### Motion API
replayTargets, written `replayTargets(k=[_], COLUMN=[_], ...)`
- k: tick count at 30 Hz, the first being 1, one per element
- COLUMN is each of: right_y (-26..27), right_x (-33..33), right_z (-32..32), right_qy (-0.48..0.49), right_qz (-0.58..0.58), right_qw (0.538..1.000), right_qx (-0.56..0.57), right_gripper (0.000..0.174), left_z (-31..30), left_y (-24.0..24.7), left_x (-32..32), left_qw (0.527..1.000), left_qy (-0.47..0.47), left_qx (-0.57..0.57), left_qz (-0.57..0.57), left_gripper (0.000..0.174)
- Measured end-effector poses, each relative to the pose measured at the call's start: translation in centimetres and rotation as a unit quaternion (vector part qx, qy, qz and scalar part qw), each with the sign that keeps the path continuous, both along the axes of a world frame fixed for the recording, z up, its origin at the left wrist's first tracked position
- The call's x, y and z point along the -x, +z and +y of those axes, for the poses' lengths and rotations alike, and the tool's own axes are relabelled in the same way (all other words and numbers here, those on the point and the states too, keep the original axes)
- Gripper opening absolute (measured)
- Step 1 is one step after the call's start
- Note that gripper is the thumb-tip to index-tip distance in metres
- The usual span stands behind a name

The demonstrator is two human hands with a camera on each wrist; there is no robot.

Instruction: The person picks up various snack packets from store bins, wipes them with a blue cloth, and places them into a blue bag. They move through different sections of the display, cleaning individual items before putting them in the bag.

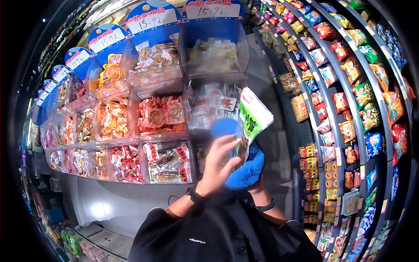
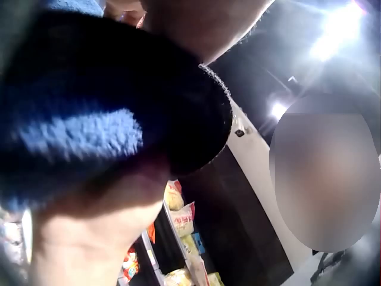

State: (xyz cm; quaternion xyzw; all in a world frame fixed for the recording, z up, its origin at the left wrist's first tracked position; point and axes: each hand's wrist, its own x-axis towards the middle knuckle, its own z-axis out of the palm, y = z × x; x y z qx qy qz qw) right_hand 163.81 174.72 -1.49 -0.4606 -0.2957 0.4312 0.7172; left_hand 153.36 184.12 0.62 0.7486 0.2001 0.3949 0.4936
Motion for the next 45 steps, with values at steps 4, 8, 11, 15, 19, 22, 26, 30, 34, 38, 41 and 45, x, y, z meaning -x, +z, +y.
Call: replayTargets(k=[4,8,11,15,19,22,26,30,34,38,41,45], right_y=[0.5,1.9,0.1,0.9,-0.9,-2.2,-0.7,-2.0,-1.6,-0.9,-0.8,-1.2], right_x=[0.2,-1.1,-1.4,-2.4,-3.5,-3.0,-2.7,-2.1,-1.9,-1.4,-1.5,-1.8], right_z=[-0.3,0.5,-0.2,-0.3,-0.8,-2.2,-3.0,-2.5,-2.6,-2.7,-2.8,-2.7], right_qy=[-0.112,-0.186,-0.183,-0.053,0.005,0.005,0.010,-0.056,-0.103,-0.130,-0.106,-0.140], right_qz=[-0.215,-0.460,-0.282,0.110,0.015,0.012,-0.175,-0.138,-0.197,-0.224,-0.201,-0.154], right_qw=[0.970,0.868,0.942,0.990,0.998,0.991,0.981,0.989,0.975,0.966,0.973,0.978], right_qx=[-0.012,-0.017,0.006,-0.073,0.068,0.133,0.082,0.022,0.021,0.017,0.026,0.005], right_gripper=[0.041,0.045,0.045,0.058,0.048,0.036,0.031,0.029,0.028,0.023,0.020,0.020], left_z=[-2.1,-2.2,-1.4,-1.1,-1.0,-1.3,-1.6,-1.7,-1.5,-1.5,-1.4,-1.4], left_y=[0.6,0.2,-0.9,0.4,-0.6,-0.3,-0.3,1.3,1.2,0.9,0.7,0.3], left_x=[0.5,0.9,0.9,0.5,0.5,0.6,0.5,-0.5,-0.3,-0.2,-0.1,-0.1], left_qw=[0.977,0.959,0.934,0.930,0.898,0.906,0.948,0.978,0.978,0.956,0.960,0.966], left_qy=[-0.135,-0.071,-0.059,-0.038,-0.049,-0.065,-0.059,-0.041,-0.045,-0.034,-0.033,-0.023], left_qx=[0.164,0.271,0.345,0.347,0.422,0.410,0.308,0.204,0.203,0.292,0.276,0.259], left_qz=[-0.031,0.031,-0.065,-0.116,-0.120,-0.087,-0.056,-0.016,-0.004,0.008,0.013,0.002], left_gripper=[0.062,0.033,0.028,0.024,0.020,0.019,0.015,0.015,0.017,0.016,0.020,0.009])
